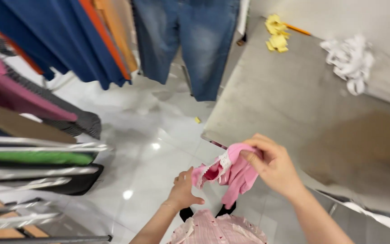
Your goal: The person takes a black and white checkered skirt from a clothing rack, lays it on a metal table, and folds it into a neat rectangle. They then take a pink t-shirt, smooth it out, and fold it before placing it on a stack of folded clothes. Finally, they take a pink long-sleeved top, fold it, and add it to the stack.
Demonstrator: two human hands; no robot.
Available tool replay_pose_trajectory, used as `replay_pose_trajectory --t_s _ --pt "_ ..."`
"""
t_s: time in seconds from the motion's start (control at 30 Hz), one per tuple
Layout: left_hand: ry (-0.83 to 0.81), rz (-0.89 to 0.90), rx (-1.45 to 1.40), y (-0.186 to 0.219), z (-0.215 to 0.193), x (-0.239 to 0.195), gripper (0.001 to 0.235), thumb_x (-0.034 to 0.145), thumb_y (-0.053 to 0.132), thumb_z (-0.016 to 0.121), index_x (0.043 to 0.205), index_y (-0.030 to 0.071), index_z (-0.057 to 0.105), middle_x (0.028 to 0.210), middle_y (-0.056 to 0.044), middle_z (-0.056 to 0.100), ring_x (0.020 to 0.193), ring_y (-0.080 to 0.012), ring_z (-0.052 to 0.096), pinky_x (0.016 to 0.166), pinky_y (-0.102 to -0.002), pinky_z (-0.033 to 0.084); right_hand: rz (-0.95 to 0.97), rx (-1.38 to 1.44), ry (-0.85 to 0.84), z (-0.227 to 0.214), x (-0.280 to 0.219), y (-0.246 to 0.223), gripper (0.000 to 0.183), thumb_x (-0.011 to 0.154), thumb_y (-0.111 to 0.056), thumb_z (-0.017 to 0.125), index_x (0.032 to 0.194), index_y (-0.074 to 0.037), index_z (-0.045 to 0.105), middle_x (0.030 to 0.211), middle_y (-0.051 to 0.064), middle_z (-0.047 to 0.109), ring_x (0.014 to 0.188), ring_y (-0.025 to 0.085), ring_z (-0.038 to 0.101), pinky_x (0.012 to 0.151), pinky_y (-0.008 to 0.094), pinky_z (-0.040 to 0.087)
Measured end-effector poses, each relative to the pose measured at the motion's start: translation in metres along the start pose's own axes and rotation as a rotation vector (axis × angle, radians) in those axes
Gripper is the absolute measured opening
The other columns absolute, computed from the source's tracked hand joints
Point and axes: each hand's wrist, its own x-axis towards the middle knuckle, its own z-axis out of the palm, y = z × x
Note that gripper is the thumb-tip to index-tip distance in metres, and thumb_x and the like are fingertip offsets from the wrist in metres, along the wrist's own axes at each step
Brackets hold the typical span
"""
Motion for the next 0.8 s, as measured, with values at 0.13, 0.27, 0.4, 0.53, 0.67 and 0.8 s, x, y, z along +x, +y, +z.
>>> replay_pose_trajectory --t_s 0.13,0.27,0.4,0.53,0.67,0.8 --pt "0.122 0.233 0.236 -0.004 0.062 0.036 0.138 0.059 0.037 0.107 0.161 0.015 0.016 0.157 -0.012 0.029 0.141 -0.0414 0.038 0.113 -0.05 0.043 -0.039 0.019 0.153 -0.044 -0.003 -0.02 0.01 0.099 -0.008 0.068 0.1 -0.006 0.077 0.083 -0.001 0.064 0.075 0.009 0.053 0.07 0.023 0.041" --pt "0.377 0.531 0.302 -0.003 0.07 0.059 0.089 0.066 0.017 0.098 0.14 0.01 0.048 0.137 -0.011 0.052 0.123 -0.0346 0.053 0.109 -0.044 0.042 0.003 -0.018 0.338 -0.093 -0.023 -0.018 0.01 0.099 -0.005 0.07 0.107 -0.001 0.075 0.103 0.003 0.073 0.094 0.01 0.061 0.087 0.025 0.051" --pt "0.426 0.891 0.082 0.0 0.028 0.069 0.022 0.085 0.013 0.071 0.107 0.01 0.074 0.113 -0.007 0.072 0.105 -0.0303 0.065 0.095 -0.044 0.05 0.053 -0.041 0.42 -0.144 -0.075 0.011 0.01 0.105 -0.006 0.063 0.106 0.002 0.07 0.096 0.004 0.065 0.091 0.013 0.055 0.08 0.027 0.043" --pt "0.52 0.572 -0.313 0.04 -0.021 0.061 0.021 0.098 0.012 0.055 0.115 0.011 0.067 0.106 -0.006 0.075 0.098 -0.0228 0.068 0.092 -0.035 0.05 0.245 0.058 0.615 -0.183 -0.139 0.048 0.022 0.107 -0.003 0.06 0.123 0.009 0.067 0.107 0.014 0.066 0.096 0.019 0.057 0.079 0.03 0.046" --pt "0.671 0.469 -0.394 0.125 -0.068 0.021 0.018 0.106 0.011 0.041 0.111 0.01 0.058 0.076 -0.001 0.052 0.062 -0.0162 0.04 0.061 -0.033 0.035 0.262 0.029 0.778 -0.235 -0.236 0.16 0.025 0.115 -0.012 0.057 0.137 -0.001 0.06 0.128 0.011 0.065 0.119 0.019 0.062 0.11 0.032 0.049" --pt "0.803 0.787 -0.216 0.213 -0.089 0.012 0.012 0.103 0.014 0.052 0.106 0.009 0.062 0.087 0.0 0.065 0.069 -0.0187 0.054 0.067 -0.033 0.045 0.352 -0.03 0.859 -0.322 -0.384 0.341 0.024 0.135 -0.03 0.046 0.116 -0.018 0.053 0.112 -0.004 0.053 0.106 0.008 0.05 0.1 0.027 0.037"
